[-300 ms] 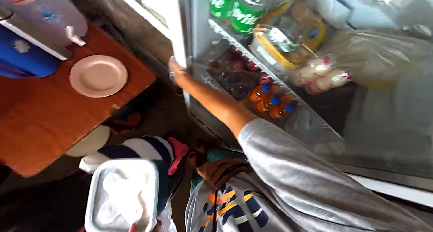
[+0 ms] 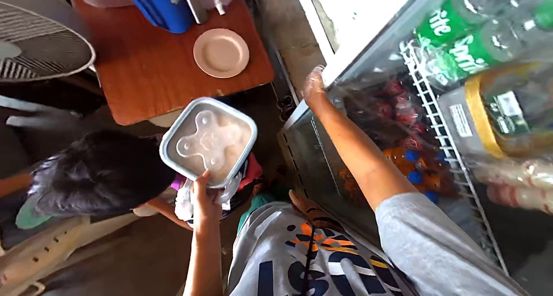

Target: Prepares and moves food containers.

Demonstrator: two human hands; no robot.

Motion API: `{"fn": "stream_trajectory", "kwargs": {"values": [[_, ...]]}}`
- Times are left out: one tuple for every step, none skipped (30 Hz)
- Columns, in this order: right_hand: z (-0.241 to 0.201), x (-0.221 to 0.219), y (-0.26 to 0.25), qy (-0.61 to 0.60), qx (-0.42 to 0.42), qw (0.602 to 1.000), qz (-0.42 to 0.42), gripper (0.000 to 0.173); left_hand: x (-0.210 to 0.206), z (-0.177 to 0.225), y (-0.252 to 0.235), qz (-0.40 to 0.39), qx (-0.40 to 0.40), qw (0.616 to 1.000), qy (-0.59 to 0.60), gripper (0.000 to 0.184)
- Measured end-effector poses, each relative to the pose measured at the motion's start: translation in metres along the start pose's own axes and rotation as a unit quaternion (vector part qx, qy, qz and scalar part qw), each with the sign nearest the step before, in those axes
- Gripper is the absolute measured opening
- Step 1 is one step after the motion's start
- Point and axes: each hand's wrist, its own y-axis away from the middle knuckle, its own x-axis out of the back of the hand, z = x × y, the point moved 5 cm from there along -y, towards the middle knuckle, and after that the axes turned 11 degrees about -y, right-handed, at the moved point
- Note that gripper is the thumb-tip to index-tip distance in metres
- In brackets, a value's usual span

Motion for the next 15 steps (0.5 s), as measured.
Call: {"fn": "stream_trajectory", "kwargs": {"values": [[-0.003, -0.004, 0.0, 0.154, 0.037, 0.987, -0.01, 0.043, -0.009, 0.001, -0.008, -0.004, -0.011, 1.0, 0.011, 0.025], [-0.005, -0.004, -0.002, 0.243, 0.057, 0.968, -0.015, 0.041, -0.018, 0.004, -0.015, -0.005, -0.018, 1.0, 0.019, 0.025], [-0.006, -0.005, -0.004, 0.302, 0.069, 0.951, -0.017, 0.04, -0.027, 0.008, -0.02, -0.007, -0.021, 0.999, 0.022, 0.022], [-0.005, -0.007, -0.006, 0.322, 0.072, 0.944, -0.014, 0.039, -0.035, 0.012, -0.024, -0.011, -0.021, 1.0, 0.019, 0.015], [-0.004, -0.01, -0.004, 0.322, 0.079, 0.943, -0.015, 0.04, -0.043, 0.016, -0.026, -0.019, -0.016, 1.0, 0.016, 0.011], [-0.003, -0.011, 0.001, 0.319, 0.09, 0.943, -0.021, 0.04, -0.052, 0.02, -0.028, -0.036, -0.014, 0.999, 0.017, 0.013], [-0.003, -0.009, 0.005, 0.314, 0.1, 0.944, -0.028, 0.041, -0.064, 0.026, -0.031, -0.051, -0.017, 0.998, 0.026, 0.014], [-0.005, -0.006, 0.006, 0.316, 0.106, 0.942, -0.039, 0.04, -0.078, 0.034, -0.033, -0.069, -0.022, 0.997, 0.04, 0.014], [-0.007, -0.003, 0.007, 0.313, 0.1, 0.943, -0.05, 0.039, -0.092, 0.044, -0.037, -0.09, -0.025, 0.994, 0.052, 0.017], [-0.008, -0.001, 0.008, 0.301, 0.096, 0.947, -0.059, 0.038, -0.106, 0.053, -0.041, -0.108, -0.026, 0.992, 0.062, 0.02], [-0.009, 0.0, 0.01, 0.257, 0.082, 0.96, -0.074, 0.041, -0.121, 0.063, -0.046, -0.128, -0.028, 0.989, 0.063, 0.02], [-0.008, -0.001, 0.011, 0.215, 0.071, 0.971, -0.082, 0.044, -0.134, 0.072, -0.052, -0.152, -0.032, 0.986, 0.06, 0.019], [-0.007, -0.005, 0.011, 0.182, 0.065, 0.977, -0.087, 0.047, -0.148, 0.082, -0.06, -0.175, -0.039, 0.982, 0.057, 0.021], [-0.007, -0.008, 0.01, 0.172, 0.067, 0.979, -0.091, 0.047, -0.163, 0.092, -0.07, -0.189, -0.047, 0.979, 0.054, 0.025], [-0.008, -0.009, 0.01, 0.165, 0.07, 0.979, -0.097, 0.048, -0.178, 0.105, -0.081, -0.2, -0.056, 0.977, 0.05, 0.029]]}}
